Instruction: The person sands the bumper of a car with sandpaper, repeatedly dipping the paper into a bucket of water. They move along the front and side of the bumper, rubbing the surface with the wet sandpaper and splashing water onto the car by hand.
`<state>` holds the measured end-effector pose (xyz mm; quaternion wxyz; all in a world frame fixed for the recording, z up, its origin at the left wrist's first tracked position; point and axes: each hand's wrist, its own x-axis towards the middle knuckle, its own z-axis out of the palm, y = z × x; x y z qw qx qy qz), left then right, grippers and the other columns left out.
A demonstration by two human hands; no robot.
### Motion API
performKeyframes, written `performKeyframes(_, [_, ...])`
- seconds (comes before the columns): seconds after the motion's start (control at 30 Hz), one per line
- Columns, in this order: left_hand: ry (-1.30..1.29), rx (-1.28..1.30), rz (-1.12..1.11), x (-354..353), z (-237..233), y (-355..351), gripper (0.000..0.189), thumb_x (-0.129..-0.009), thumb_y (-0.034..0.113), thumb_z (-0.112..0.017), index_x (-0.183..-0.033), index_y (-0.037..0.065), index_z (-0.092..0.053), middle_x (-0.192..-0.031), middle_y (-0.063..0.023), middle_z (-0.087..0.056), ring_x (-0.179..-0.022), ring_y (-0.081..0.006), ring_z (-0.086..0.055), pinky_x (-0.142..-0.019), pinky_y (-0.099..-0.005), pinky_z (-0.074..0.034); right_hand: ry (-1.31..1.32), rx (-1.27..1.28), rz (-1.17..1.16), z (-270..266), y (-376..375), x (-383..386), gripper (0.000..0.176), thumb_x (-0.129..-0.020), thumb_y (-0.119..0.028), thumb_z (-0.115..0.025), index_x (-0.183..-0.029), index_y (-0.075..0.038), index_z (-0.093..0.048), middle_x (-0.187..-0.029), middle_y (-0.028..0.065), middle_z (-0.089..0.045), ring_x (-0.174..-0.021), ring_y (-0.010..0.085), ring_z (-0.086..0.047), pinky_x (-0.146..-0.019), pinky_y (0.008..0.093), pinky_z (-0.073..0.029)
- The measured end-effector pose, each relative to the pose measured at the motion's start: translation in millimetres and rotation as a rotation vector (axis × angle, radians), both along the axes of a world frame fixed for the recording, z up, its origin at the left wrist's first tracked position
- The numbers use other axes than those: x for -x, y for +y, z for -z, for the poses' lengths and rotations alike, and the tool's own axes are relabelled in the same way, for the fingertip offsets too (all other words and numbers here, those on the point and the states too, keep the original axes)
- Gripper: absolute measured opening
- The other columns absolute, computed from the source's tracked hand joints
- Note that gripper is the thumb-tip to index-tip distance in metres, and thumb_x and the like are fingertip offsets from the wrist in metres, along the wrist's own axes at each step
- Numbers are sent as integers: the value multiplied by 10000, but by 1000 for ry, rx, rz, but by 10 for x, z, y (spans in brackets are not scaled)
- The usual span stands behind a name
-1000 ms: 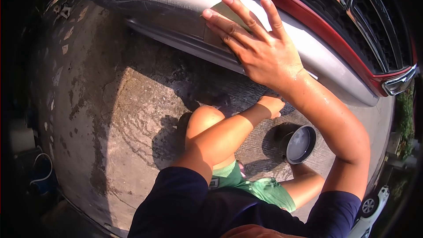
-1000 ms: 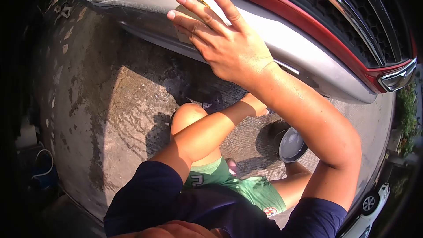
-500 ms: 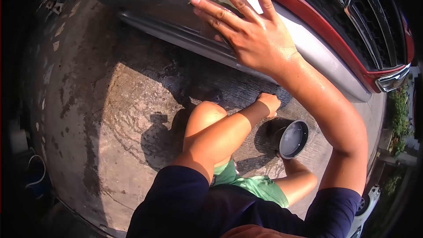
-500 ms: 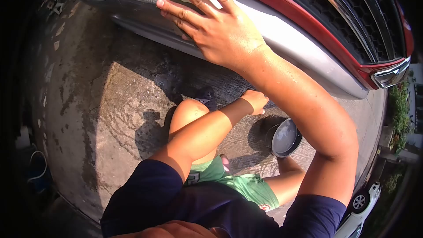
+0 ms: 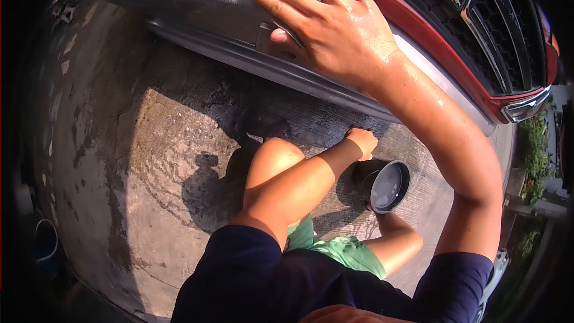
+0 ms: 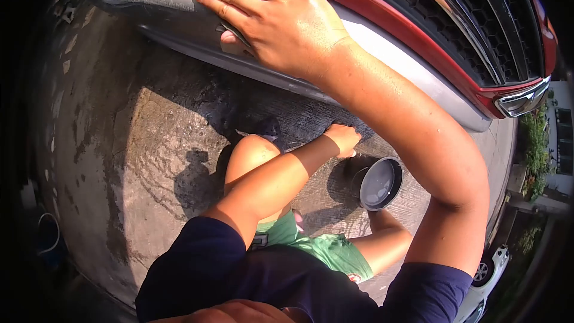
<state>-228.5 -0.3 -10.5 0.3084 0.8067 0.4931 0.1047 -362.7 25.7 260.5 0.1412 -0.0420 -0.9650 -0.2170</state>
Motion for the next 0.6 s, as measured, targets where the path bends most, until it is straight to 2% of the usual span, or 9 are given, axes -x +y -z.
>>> performKeyframes(0.03, [4, 1, 9, -12, -6, 29, 416, -915, 407, -760, -1160, 71, -774, -1142, -127, -781, -1079, -306, -755, -818, -500, -622, 9, 55, -95, -22, 47, 1, 615, -1023, -357, -553, -1576, -108, -449, -1616, 89, -472, -1541, 302, -351, -1294, 487, -199])
performKeyframes(0.07, [-1, 13, 23, -43, 3, 8, 417, -916, 409, -759, -1159, 70, -775, -1136, -127, -782, -1074, -308, -756, -819, -500, -621, -39, 10, -18, 56, 48, -170, 726, -962, -458, -636, -1622, -242, -422, -1681, -22, -409, -1601, 212, -269, -1313, 520, -127])
performKeyframes(0.23, [8, 75, 99, 209, -384, -54, 538, -968, 431, -682, -1349, 55, -635, -1354, -173, -654, -1255, -324, -655, -1030, -477, -506, -166, 84, 234, 260, 244, -1909, 840, -878, -366, -717, -1641, -229, -392, -1721, 75, -328, -1605, 281, -266, -1320, 513, -159])
performKeyframes(0.27, [-19, -19, 14, 172, -288, -84, 472, -940, 426, -732, -1259, 79, -724, -1290, -155, -725, -1194, -310, -708, -962, -457, -572, -168, 120, 271, 252, 218, -1953, 855, -871, -376, -723, -1644, -238, -386, -1724, 90, -317, -1607, 288, -259, -1323, 520, -149])
performKeyframes(0.37, [-68, 18, 40, 159, -90, -51, 443, -904, 400, -777, -1194, 66, -755, -1131, -148, -779, -1090, -327, -749, -914, -479, -595, -211, 27, 67, 189, 15, -757, 825, -902, -399, -682, -1653, -256, -372, -1738, -28, -288, -1613, 250, -233, -1323, 520, -140])
performKeyframes(0.4, [-44, 148, 55, 154, -68, -3, 565, -887, 354, -805, -1350, 57, -673, -1318, -186, -709, -1217, -346, -692, -1004, -480, -560, -167, -84, -31, 235, -18, -289, 727, -980, -408, -614, -1646, -230, -384, -1731, -17, -301, -1600, 234, -258, -1310, 520, -181])
performKeyframes(0.47, [-233, -63, -131, -32, 389, 18, 680, -898, 320, -795, -1481, 69, -549, -1467, -201, -597, -1318, -356, -617, -1078, -483, -511, 25, -126, -65, 359, -98, 397, 654, -1035, -418, -555, -1634, -203, -403, -1710, -2, -342, -1563, 231, -327, -1290, 502, -233])
performKeyframes(0.57, [-279, -358, -215, -58, 718, -72, 603, -998, 389, -672, -1502, 94, -520, -1479, -192, -580, -1319, -328, -614, -1096, -474, -499, 102, -8, -55, 399, -58, 89, 654, -1036, -448, -549, -1624, -192, -416, -1687, 24, -377, -1539, 247, -367, -1272, 481, -276])
performKeyframes(0.6, [-178, -162, -86, 88, 503, -82, 606, -1001, 397, -665, -1504, 93, -516, -1464, -197, -587, -1313, -342, -616, -1095, -481, -499, 61, 99, -18, 330, -30, -313, 686, -1004, -423, -599, -1623, -191, -413, -1686, 40, -381, -1548, 259, -358, -1269, 497, -282])
